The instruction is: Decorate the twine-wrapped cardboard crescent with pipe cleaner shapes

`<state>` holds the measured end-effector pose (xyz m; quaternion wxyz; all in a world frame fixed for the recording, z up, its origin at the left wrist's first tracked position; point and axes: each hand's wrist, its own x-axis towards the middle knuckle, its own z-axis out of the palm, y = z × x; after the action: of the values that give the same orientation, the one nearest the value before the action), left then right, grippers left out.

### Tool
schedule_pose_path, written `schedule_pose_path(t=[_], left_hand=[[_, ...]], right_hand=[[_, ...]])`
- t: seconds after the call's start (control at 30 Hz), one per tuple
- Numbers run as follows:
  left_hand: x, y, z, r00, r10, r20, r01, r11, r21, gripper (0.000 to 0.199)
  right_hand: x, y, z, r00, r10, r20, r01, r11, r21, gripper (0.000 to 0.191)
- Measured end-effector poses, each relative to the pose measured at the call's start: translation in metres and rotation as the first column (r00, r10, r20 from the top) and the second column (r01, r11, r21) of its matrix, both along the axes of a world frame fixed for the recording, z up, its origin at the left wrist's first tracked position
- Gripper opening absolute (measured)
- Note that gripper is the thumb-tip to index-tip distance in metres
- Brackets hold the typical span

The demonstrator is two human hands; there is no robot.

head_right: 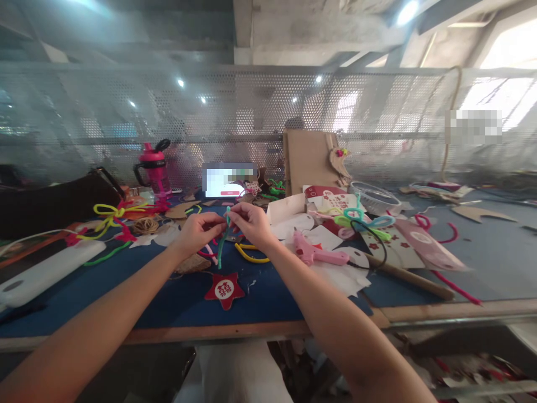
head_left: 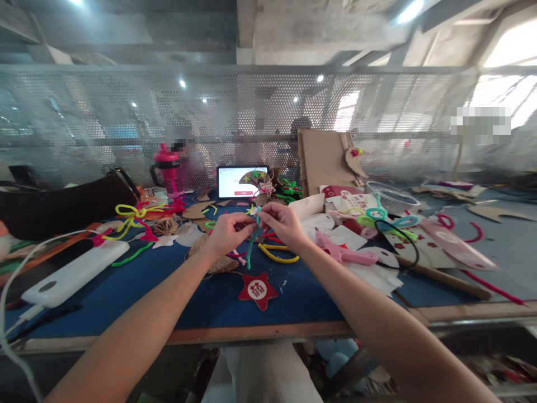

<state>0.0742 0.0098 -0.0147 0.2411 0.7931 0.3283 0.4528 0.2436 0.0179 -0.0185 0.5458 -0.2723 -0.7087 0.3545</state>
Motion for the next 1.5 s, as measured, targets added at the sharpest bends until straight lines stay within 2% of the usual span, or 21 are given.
schedule_pose_path(t=[0.1,0.27,0.67,0.8,1.0,1.2,1.3,1.4,1.5], left_hand=[[0.002,-0.002,0.0,0.996,-0.054,0.077,0.065,0.988,-0.137,0.02],[0.003,-0.004,0.001,0.977,-0.054,0.205,0.117,0.945,-0.305,0.022],[0.006,-0.001,-0.006,0.93,-0.04,0.365,0.209,0.876,-0.436,0.018],[0.006,0.0,-0.006,0.93,-0.048,0.364,0.2,0.898,-0.393,0.018],[0.002,0.008,-0.009,0.931,0.059,0.36,0.065,0.944,-0.323,0.02],[0.001,0.008,-0.01,0.971,0.154,0.182,-0.112,0.969,-0.219,0.019],[0.004,0.0,-0.006,0.972,0.229,0.057,-0.224,0.971,-0.084,0.015],[0.006,-0.008,-0.002,0.959,0.284,0.006,-0.284,0.958,0.041,0.011],[0.006,-0.009,-0.001,0.951,0.309,0.005,-0.308,0.948,0.074,0.01]], right_hand=[[0.0,0.001,-0.001,1.0,0.008,-0.013,-0.009,1.0,-0.012,0.028],[-0.001,0.003,-0.004,0.999,0.018,-0.027,-0.019,1.0,-0.006,0.026],[-0.004,0.003,-0.004,0.999,0.01,-0.036,-0.011,0.999,-0.032,0.023],[-0.005,0.005,-0.007,1.0,-0.008,-0.021,0.006,0.998,-0.067,0.026],[-0.002,0.006,-0.008,0.999,-0.016,0.038,0.021,0.992,-0.121,0.028],[-0.002,0.003,-0.003,0.996,-0.039,0.081,0.055,0.978,-0.203,0.023],[-0.003,0.004,-0.004,0.994,-0.038,0.1,0.06,0.973,-0.221,0.019],[-0.004,0.007,-0.007,0.99,-0.071,0.122,0.093,0.979,-0.182,0.015],[-0.003,0.008,-0.008,0.986,-0.109,0.127,0.125,0.984,-0.127,0.016]])
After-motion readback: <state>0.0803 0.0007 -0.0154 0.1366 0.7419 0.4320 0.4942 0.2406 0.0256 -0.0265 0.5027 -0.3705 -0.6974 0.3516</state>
